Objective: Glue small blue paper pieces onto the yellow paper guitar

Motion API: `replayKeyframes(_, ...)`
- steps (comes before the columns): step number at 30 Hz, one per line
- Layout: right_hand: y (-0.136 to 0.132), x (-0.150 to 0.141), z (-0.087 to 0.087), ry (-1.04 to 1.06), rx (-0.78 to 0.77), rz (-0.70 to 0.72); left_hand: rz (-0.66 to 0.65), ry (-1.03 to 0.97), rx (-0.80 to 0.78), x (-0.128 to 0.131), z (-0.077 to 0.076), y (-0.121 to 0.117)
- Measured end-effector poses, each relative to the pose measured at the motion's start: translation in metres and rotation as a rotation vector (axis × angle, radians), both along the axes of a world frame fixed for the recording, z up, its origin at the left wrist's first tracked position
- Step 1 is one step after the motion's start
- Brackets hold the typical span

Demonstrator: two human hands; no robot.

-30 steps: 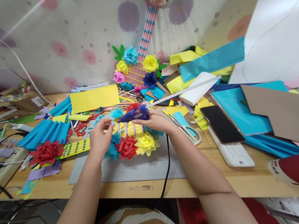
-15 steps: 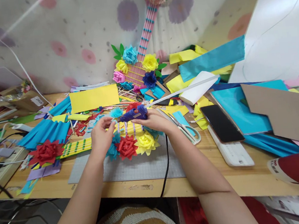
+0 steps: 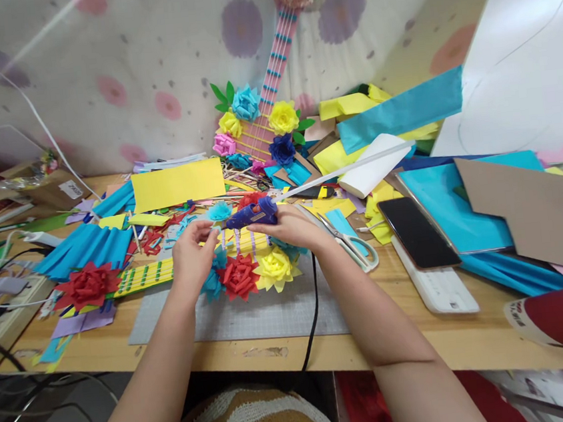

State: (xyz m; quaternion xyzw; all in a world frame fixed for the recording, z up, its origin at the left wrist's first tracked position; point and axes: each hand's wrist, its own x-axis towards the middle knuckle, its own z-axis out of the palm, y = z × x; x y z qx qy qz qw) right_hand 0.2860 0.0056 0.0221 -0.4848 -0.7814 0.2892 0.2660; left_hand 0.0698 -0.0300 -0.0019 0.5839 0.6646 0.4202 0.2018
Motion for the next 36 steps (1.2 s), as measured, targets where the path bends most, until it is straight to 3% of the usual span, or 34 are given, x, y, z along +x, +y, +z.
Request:
replayKeyframes(15,0.001,0.0,-0.001,0.003,-0.003,-0.031,-0.034,0.03,-0.015,0.003,0.006,-0.004)
replayKeyframes(21,0.002,0.004,-0.002,0.149,-0.015,-0.075,-0.039,-0.057,-0.011,0.003,0.005,-0.003)
replayKeyframes(25,0.003,0.015,0.004,0.279,-0.059,-0.224,-0.088,-0.303,-0.032,0.003,0.005,0.002)
replayKeyframes(29,0.007,0.039,0.005,0.407,0.0,-0.452,-0.103,-0.55,-0.031,0.0,0.011,0.007)
replayKeyframes(33,0.011,0.062,-0.013,0.378,-0.027,-0.686,-0.021,-0.666,-0.087,-0.006,0.023,0.01)
replayKeyframes(36,0.013,0.07,-0.036,0.186,-0.085,-0.766,0.002,-0.677,-0.136,-0.009,0.029,0.012)
